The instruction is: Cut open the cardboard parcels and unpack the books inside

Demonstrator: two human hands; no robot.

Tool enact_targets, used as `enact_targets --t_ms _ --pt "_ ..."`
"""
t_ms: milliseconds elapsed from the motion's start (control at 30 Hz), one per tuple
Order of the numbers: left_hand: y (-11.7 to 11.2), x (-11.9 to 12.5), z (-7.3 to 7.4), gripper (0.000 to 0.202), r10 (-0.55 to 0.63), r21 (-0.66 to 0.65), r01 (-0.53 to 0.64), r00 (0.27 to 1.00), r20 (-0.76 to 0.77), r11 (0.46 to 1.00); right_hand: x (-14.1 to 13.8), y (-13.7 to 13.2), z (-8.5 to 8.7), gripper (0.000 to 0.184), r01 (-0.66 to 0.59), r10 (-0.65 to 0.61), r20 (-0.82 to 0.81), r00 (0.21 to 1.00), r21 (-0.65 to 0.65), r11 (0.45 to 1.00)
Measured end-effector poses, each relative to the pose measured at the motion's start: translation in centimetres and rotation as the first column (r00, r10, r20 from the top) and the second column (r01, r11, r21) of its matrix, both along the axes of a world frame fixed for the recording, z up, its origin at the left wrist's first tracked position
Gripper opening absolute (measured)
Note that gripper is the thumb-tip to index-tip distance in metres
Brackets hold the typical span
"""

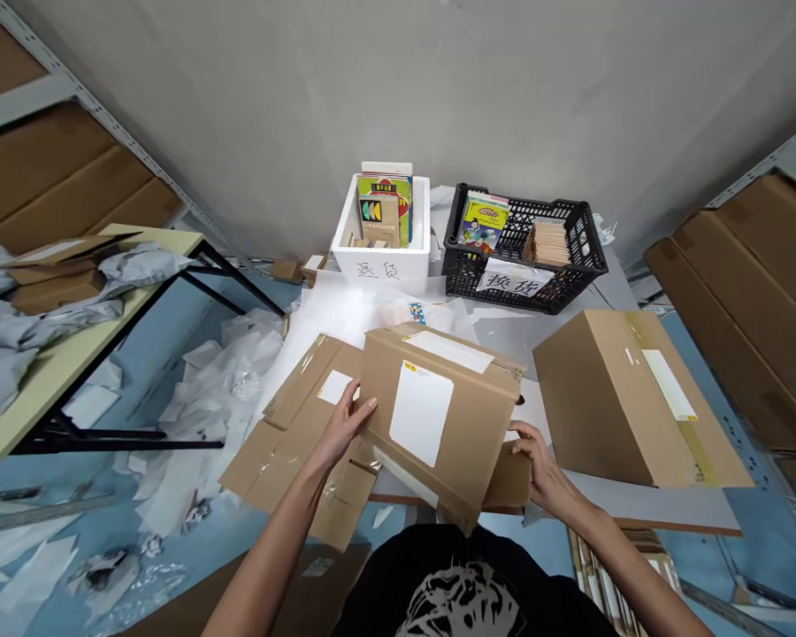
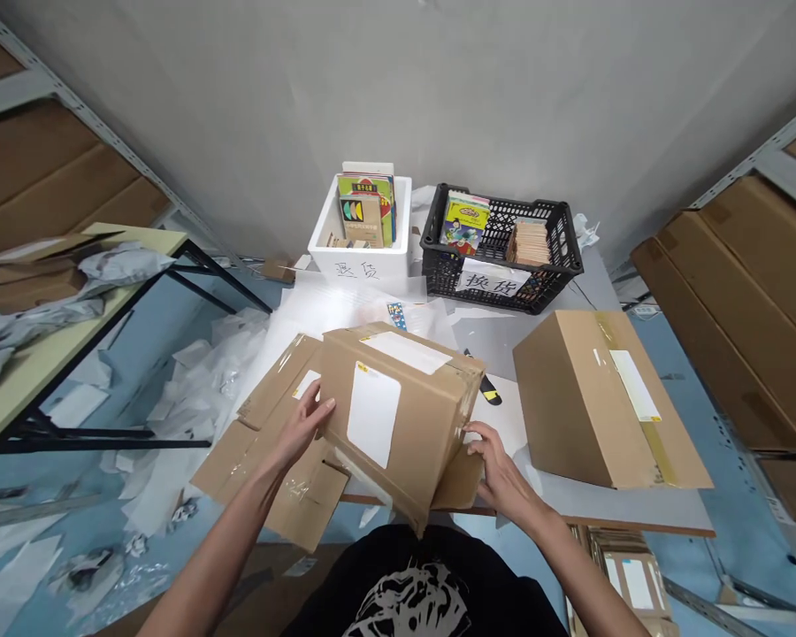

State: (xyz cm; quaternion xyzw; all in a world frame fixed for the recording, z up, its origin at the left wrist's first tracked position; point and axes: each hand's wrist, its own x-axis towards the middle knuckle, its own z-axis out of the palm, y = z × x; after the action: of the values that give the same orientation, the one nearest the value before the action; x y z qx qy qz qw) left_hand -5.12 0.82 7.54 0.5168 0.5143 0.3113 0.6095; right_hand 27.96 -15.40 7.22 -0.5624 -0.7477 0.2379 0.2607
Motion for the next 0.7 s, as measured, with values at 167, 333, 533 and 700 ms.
enact_targets --t_ms 167,333,533,700 --pt "1.3 2.0 -5.2 0.057 -0.006 0.11 -0.003 0.996 0.086 0.994 0.0 -1.4 -1.1 0.024 -0.002 0.007 0.091 0.996 -0.064 0.998" --pt "0.5 4.5 -10.8 0.061 -0.058 -0.006 0.058 0.996 -0.06 0.998 -1.8 -4.2 -6.7 0.023 0.094 -0.072 0.082 0.994 -0.301 0.949" --pt "-1.9 6.9 -8.2 0.056 0.166 -0.003 -0.166 0.986 0.011 0.986 -2.5 -5.3 -7.8 0.03 0.101 -0.057 0.105 0.993 -0.481 0.871" --pt "-2.3 10.5 -6.1 0.076 0.172 0.164 -0.158 0.982 -0.076 0.974 1.2 -1.9 -1.8 0.035 0.105 -0.068 0.083 0.994 -0.652 0.751"
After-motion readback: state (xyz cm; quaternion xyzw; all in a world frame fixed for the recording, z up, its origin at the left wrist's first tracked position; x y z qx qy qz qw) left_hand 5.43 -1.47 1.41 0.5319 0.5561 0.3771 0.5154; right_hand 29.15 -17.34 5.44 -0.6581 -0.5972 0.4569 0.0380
